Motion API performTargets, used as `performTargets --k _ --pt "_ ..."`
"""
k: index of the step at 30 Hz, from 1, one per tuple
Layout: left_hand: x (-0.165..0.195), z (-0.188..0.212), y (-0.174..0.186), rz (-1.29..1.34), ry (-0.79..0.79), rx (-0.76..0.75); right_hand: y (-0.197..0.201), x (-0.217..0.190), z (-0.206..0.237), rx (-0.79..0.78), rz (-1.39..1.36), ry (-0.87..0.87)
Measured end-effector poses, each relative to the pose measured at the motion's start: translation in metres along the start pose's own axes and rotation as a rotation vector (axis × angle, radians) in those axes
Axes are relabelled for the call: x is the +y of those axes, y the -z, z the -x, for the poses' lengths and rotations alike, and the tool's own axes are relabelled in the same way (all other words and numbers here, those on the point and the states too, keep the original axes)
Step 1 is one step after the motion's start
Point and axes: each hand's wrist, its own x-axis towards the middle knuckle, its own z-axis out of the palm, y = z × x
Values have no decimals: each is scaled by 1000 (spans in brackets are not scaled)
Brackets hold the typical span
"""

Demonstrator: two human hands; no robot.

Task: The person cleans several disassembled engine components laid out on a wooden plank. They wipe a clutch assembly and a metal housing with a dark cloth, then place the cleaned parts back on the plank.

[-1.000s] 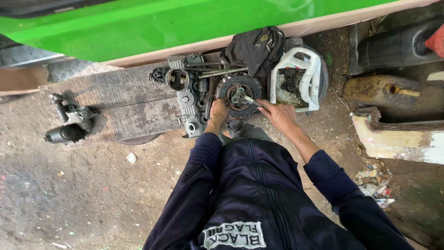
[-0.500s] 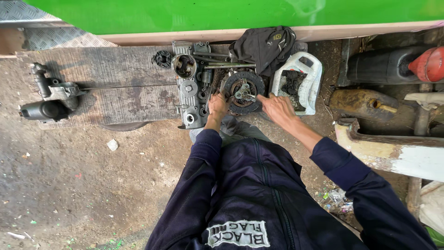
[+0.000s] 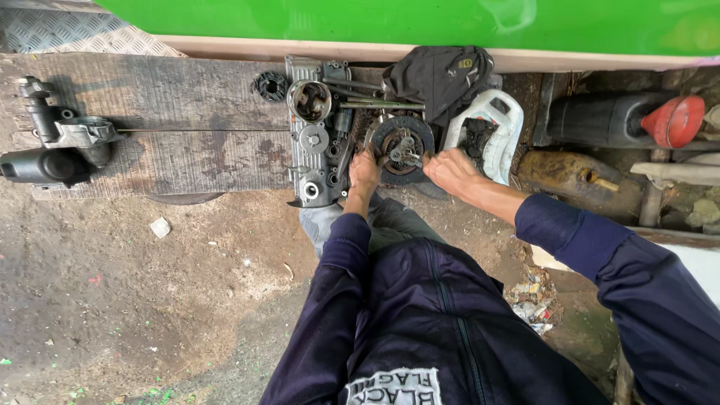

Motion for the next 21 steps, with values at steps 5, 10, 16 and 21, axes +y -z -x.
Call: performTargets --k 5,10,16,21 --pt "-8 -4 0 31 -15 -8 13 17 -25 -408 -764 -413" --pt "-13 -3 -3 83 34 -12 12 16 -36 -220 -92 -18" --pt "-15 -4 2 105 0 4 6 27 -23 -359 -385 -127" --pt "-13 -7 3 47 99 -97 9 29 -36 -497 -1059 -580"
